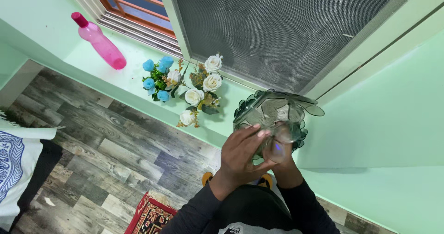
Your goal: The person picks up a cloth from a shelf, wipes a glass bowl and a floral-patterned glass plate repeatedly by hand, and then sets them back down on a table.
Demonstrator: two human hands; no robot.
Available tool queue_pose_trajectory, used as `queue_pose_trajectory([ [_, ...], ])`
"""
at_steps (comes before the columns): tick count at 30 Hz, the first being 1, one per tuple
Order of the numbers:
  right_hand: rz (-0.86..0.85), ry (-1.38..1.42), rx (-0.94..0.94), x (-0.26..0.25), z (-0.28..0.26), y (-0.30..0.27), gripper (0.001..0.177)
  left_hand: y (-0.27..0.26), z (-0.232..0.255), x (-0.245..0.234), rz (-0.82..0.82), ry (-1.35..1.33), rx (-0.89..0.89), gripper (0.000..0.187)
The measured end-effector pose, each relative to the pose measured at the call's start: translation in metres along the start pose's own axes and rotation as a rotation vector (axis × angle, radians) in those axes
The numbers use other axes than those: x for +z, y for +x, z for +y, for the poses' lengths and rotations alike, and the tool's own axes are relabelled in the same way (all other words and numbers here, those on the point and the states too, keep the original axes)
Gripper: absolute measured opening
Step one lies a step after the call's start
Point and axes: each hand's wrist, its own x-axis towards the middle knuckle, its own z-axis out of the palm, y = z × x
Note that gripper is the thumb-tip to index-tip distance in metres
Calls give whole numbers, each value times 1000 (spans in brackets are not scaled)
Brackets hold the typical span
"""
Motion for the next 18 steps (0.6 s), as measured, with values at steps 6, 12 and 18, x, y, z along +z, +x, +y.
queue_pose_trajectory([
  [6,-44,543,297,19,-30,3,22,6,-27,-33,77,-151,-237,85],
  [12,345,-803,11,59,-10,13,22,-6,-80,1,-152,-955,-713,88],
  [18,-470,-1757,-60,128,-28,2,66,-80,-93,25,268,-1738,-1094,85],
])
